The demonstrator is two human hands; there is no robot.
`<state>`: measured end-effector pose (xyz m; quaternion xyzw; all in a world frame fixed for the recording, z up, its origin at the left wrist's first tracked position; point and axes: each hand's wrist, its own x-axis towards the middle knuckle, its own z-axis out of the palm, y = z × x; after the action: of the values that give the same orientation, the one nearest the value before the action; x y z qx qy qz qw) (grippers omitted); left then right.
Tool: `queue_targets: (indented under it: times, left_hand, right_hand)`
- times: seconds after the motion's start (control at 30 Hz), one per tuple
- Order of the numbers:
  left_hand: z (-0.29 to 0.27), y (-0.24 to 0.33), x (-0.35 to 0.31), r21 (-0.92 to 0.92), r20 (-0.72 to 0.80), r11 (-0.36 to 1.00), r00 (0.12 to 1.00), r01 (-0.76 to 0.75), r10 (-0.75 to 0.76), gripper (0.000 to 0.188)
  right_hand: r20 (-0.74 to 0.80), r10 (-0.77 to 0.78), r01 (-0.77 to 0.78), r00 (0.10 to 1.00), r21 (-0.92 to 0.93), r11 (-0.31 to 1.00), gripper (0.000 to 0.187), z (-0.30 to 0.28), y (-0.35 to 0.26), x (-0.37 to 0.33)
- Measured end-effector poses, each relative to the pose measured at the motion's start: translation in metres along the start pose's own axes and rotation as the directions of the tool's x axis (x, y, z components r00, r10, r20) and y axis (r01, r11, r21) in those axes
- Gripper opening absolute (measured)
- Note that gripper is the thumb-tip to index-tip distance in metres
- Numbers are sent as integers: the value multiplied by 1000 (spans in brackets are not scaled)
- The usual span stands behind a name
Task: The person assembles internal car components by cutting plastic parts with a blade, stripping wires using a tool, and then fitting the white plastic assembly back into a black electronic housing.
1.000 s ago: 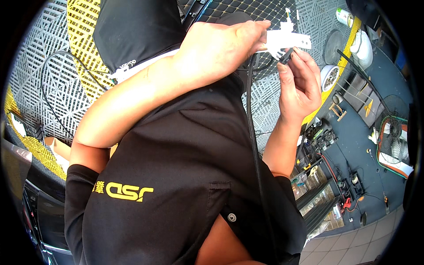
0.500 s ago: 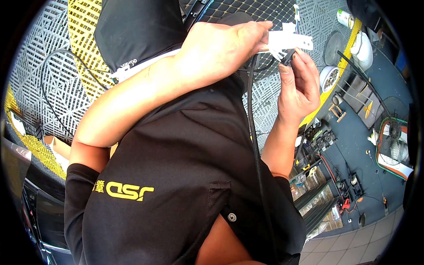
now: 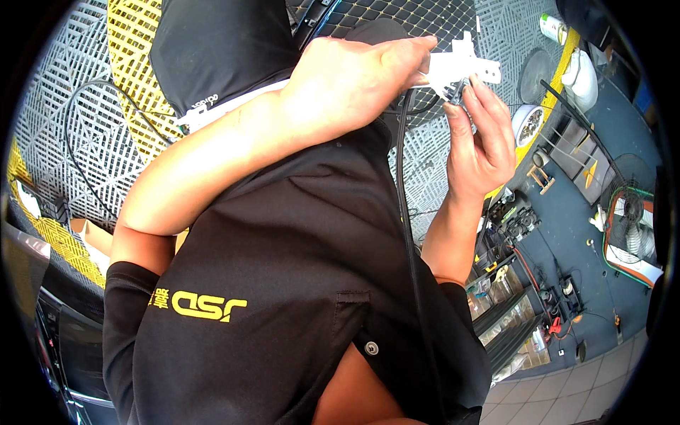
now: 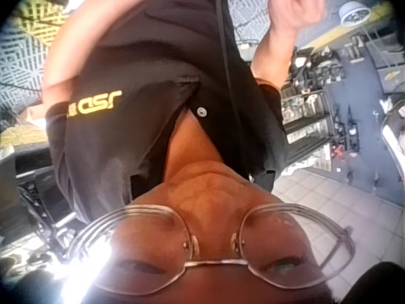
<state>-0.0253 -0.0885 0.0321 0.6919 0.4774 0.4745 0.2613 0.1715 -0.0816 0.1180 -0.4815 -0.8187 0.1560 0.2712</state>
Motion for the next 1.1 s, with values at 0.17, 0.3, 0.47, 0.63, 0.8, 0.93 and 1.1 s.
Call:
queue_targets:
  times: [0.17,0.3,0.47,0.63,0.8,0.93,1.1]
  left_hand:
    - [1,-2,-2,4,3,1000,1000,18,-18,41]
    - [-3,1,-2,-33,6,999,1000,-5,6,42]
    - [-5,1,-3,-17,49,1000,999,6,-5,43]
    - [-6,-3,-4,0,90,1000,996,28,-28,44]
    - [-19,6,15,-27,45,1000,999,4,-2,43]
    - [-34,9,23,-142,166,966,967,217,-193,33]
    - [-38,14,30,-117,183,945,942,306,-282,30]
  right_hand:
    - [-37,76,-71,996,131,989,31,4,1,-3]
    - [-46,125,-115,991,188,975,32,4,5,-10]
    - [-22,114,-108,993,181,978,31,6,3,-8]
    - [13,-38,36,999,109,993,30,6,4,8]
    - [-94,18,4,995,230,973,33,9,3,12]
    - [-210,219,-93,953,484,870,43,23,-3,11]
    - [-48,496,-260,867,805,533,53,35,-12,4]
